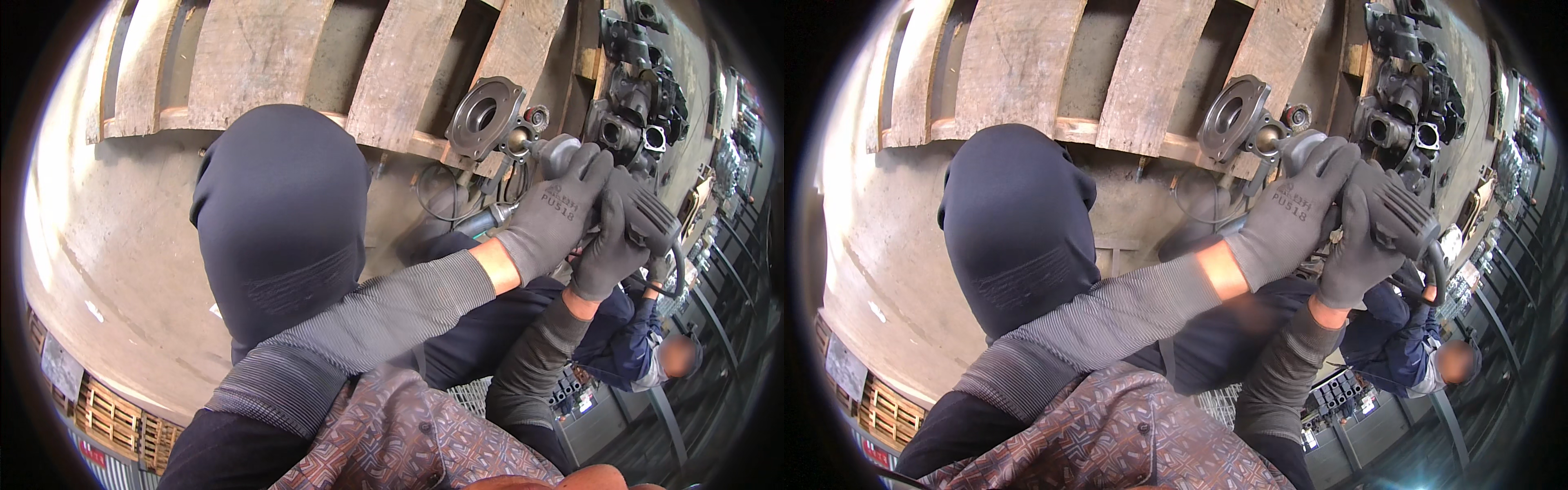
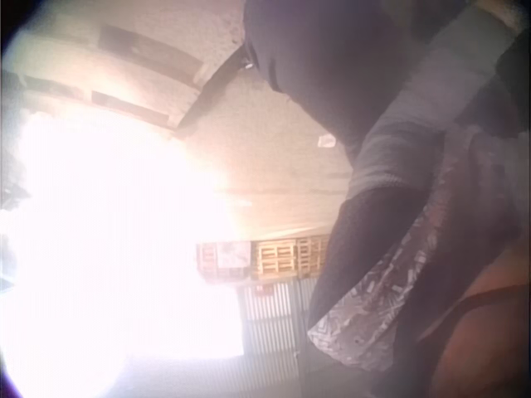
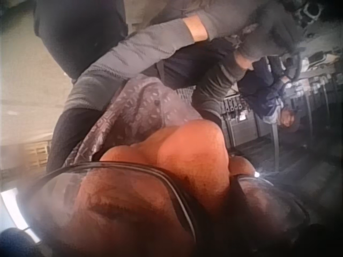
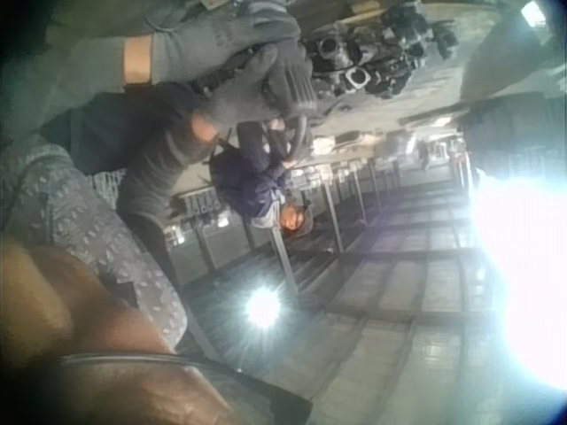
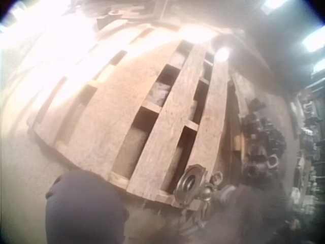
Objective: The person sits on the floor and uses a handheld angle grinder to clean the surface of a metal part. They then switch to a pneumatic die grinder to clean the interior and edges of the same part, rotating it to access different areas.
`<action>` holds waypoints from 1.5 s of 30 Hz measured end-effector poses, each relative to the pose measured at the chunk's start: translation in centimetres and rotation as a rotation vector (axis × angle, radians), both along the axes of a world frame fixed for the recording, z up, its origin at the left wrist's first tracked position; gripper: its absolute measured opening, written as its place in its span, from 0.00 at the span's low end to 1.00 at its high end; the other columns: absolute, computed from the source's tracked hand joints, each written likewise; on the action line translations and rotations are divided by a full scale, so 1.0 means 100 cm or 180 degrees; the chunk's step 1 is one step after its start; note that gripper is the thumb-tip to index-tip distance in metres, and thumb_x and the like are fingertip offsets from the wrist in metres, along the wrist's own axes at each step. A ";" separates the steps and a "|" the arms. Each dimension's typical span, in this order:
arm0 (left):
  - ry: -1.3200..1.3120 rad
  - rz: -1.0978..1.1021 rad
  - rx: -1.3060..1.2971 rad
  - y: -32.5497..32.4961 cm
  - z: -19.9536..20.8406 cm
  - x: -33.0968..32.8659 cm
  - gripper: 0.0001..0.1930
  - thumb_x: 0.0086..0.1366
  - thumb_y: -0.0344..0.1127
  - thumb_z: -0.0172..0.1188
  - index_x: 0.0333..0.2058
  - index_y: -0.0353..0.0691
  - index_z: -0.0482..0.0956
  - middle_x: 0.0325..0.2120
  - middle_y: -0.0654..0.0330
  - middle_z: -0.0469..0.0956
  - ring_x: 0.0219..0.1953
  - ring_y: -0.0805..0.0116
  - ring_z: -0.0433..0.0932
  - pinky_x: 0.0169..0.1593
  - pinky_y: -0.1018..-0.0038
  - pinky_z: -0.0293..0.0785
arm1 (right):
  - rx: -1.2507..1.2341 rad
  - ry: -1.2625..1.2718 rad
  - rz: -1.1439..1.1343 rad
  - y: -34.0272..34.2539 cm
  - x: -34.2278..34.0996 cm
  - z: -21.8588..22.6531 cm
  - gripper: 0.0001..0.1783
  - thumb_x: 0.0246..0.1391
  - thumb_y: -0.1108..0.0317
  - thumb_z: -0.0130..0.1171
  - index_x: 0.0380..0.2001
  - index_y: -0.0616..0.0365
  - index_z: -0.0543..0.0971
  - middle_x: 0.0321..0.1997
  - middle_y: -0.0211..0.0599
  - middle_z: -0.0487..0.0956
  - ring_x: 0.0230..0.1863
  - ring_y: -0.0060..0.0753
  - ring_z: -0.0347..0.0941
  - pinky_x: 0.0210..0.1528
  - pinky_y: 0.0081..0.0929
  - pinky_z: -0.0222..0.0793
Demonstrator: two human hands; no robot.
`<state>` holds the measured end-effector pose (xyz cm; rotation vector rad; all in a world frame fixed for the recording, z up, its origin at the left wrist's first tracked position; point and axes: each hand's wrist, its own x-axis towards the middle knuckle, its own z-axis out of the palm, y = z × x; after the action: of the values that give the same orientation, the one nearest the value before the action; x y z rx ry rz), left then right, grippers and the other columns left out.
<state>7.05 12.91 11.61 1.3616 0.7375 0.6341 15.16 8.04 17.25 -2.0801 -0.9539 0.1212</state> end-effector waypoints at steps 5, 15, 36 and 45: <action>0.0004 -0.0153 -0.0141 0.003 0.002 -0.004 0.34 0.63 0.30 0.62 0.68 0.43 0.62 0.66 0.50 0.65 0.58 0.40 0.76 0.51 0.53 0.83 | 0.0005 0.0361 0.0007 -0.001 -0.001 0.003 0.30 0.57 0.80 0.70 0.61 0.74 0.71 0.63 0.52 0.78 0.60 0.41 0.78 0.66 0.39 0.73; -0.0120 0.0042 0.0081 0.002 0.001 -0.007 0.34 0.63 0.30 0.61 0.68 0.40 0.62 0.65 0.47 0.65 0.63 0.41 0.70 0.56 0.54 0.79 | -0.0145 0.0083 0.0182 0.005 -0.009 0.010 0.30 0.58 0.81 0.67 0.61 0.76 0.68 0.62 0.57 0.78 0.61 0.47 0.78 0.67 0.42 0.73; -0.0214 0.0210 0.0040 0.003 -0.005 -0.008 0.33 0.64 0.29 0.59 0.68 0.40 0.61 0.64 0.46 0.66 0.59 0.39 0.74 0.51 0.53 0.82 | -0.0195 0.0185 0.0094 0.011 -0.012 0.005 0.31 0.56 0.81 0.70 0.61 0.75 0.69 0.62 0.56 0.78 0.61 0.44 0.78 0.67 0.41 0.73; -0.0192 0.0007 -0.0033 0.009 0.002 -0.013 0.32 0.65 0.29 0.57 0.68 0.40 0.61 0.65 0.45 0.64 0.61 0.38 0.72 0.56 0.51 0.79 | -0.0118 0.0187 0.0034 0.012 -0.013 0.006 0.31 0.56 0.83 0.68 0.61 0.77 0.69 0.62 0.56 0.78 0.62 0.46 0.78 0.67 0.42 0.73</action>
<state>5.72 13.84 11.83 1.3267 0.6930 0.6692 13.90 9.24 17.84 -2.0940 -0.9340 0.2059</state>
